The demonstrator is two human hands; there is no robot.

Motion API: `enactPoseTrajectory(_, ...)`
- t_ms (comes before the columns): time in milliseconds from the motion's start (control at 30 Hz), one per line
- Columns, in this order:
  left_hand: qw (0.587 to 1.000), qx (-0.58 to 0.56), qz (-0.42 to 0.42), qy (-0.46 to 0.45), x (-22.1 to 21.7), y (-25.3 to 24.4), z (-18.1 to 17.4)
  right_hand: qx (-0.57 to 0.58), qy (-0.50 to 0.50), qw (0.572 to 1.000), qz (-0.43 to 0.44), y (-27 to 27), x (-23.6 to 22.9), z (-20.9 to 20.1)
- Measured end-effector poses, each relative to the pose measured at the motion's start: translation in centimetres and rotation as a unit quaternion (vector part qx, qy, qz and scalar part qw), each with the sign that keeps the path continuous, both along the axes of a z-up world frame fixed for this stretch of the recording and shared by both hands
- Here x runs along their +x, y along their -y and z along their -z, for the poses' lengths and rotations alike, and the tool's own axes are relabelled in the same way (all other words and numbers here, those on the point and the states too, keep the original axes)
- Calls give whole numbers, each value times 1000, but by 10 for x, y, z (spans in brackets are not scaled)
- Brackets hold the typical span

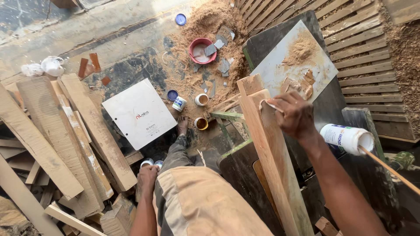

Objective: The person mixes a white substance with sawdust on a flat surface using a stick, then applies the mixture into cracks on a wooden plank with a small block. The person repeatedly mixes and applies the filler to smooth the wood surface.

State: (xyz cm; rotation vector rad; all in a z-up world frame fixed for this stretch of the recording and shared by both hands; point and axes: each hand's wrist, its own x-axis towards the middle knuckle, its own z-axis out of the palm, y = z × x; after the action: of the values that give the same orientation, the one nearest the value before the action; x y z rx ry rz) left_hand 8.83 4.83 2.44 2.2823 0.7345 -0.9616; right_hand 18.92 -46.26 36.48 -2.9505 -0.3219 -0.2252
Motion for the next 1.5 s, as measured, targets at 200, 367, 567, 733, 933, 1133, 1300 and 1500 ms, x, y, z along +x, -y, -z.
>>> enactPoseTrajectory(200, 997, -53, -50, 3, 50, 10, -13, 2, -40, 999, 22, -20, -31, -28)
enactPoseTrajectory(367, 997, -58, -49, -16, 46, 3, 7, 23, -65, 997, 41, -38, -58, -35)
enactPoseTrajectory(567, 998, 11, 48, -24, 35, 11, 10, 96, -100, 989, 50, -36, -69, -33)
enactPoseTrajectory(733, 998, 27, 40, -43, 48, 17, 7, 77, -21, 996, 27, -29, -10, -28)
enactPoseTrajectory(933, 999, -8, -23, -31, 68, 9, -7, 29, -15, 999, 2, -45, 19, -31)
enactPoseTrajectory(1133, 998, 12, -4, -63, 63, -5, 4, 33, -44, 998, 17, -39, -21, -17)
enactPoseTrajectory(1300, 995, -25, 5, -93, 57, -2, 8, 54, -53, 996, 50, -44, -61, -11)
enactPoseTrajectory(1500, 987, 37, 98, -121, 71, 9, 10, 127, -111, 979, 114, -51, -74, -39)
